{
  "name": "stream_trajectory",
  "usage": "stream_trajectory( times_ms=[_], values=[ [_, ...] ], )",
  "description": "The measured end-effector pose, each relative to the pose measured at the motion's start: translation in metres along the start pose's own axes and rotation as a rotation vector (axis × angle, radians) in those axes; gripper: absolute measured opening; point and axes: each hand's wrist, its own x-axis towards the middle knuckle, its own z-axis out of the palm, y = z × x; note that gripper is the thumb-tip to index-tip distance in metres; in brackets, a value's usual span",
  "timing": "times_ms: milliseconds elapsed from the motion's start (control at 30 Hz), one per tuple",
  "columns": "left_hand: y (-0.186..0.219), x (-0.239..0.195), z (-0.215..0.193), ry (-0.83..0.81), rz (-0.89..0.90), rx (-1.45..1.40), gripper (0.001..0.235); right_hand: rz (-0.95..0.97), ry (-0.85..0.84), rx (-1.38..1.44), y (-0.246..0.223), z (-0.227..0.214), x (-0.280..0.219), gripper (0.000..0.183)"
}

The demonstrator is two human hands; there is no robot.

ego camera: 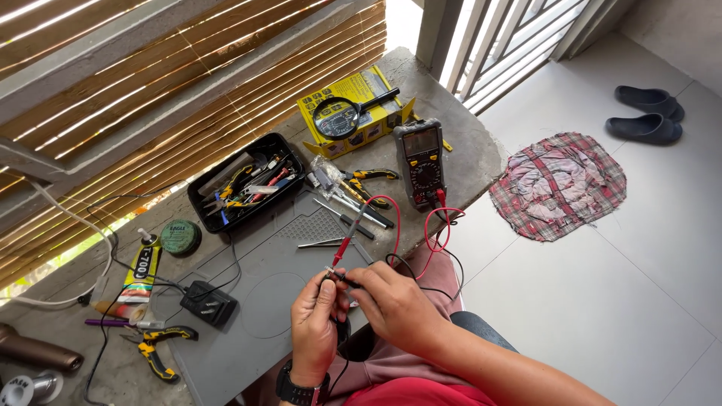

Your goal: The person uses a multimeter to test a small cylindrical electronic component, repeatedly touching the probes to its terminals and adjusting the multimeter dial. The person holds the component and probes throughout, checking readings on the multimeter display.

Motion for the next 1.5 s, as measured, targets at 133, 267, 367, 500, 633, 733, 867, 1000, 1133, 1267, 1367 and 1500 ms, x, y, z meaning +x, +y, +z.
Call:
stream_trajectory(
  times_ms=[133, 267, 367, 500, 633, 733, 867, 1000, 1133, 1267, 1367, 1500],
  values=[
    [-0.004, 0.002, -0.004, 0.068, -0.147, -0.012, 0.034, -0.039, 0.053, -0.046, 0.011, 0.002, -0.002, 0.025],
    [0.003, 0.001, 0.0, 0.064, -0.109, -0.039, 0.037, -0.034, 0.15, -0.043, 0.0, -0.006, 0.003, 0.02],
    [0.004, 0.001, -0.001, 0.06, -0.105, -0.034, 0.032, -0.053, 0.177, -0.057, -0.002, -0.007, 0.004, 0.02],
    [0.002, 0.001, -0.003, 0.023, -0.094, -0.05, 0.029, -0.086, 0.176, -0.057, -0.002, -0.002, 0.002, 0.015],
    [0.003, 0.0, -0.004, -0.019, -0.104, 0.009, 0.031, -0.084, 0.193, -0.046, 0.009, 0.015, -0.005, 0.014],
    [-0.013, 0.003, -0.009, -0.055, 0.011, 0.017, 0.037, -0.003, 0.195, -0.115, 0.022, 0.027, -0.01, 0.016],
    [-0.016, 0.005, -0.012, -0.083, 0.019, 0.035, 0.032, -0.018, 0.185, -0.123, 0.028, 0.03, -0.01, 0.015],
    [-0.015, 0.006, -0.012, -0.107, 0.01, 0.061, 0.029, -0.025, 0.179, -0.115, 0.029, 0.027, -0.007, 0.014],
    [-0.009, 0.006, -0.007, -0.12, 0.015, 0.091, 0.027, -0.015, 0.186, -0.121, 0.032, 0.023, -0.007, 0.013],
    [0.003, 0.003, -0.001, -0.094, -0.011, 0.106, 0.027, -0.014, 0.178, -0.124, 0.027, 0.017, -0.006, 0.012],
    [0.005, 0.003, 0.001, -0.107, -0.068, 0.052, 0.031, -0.017, 0.182, -0.115, 0.025, 0.013, -0.003, 0.012],
    [0.006, 0.007, -0.003, -0.116, -0.149, -0.043, 0.032, -0.019, 0.206, -0.112, 0.024, 0.01, -0.002, 0.012]
  ],
)
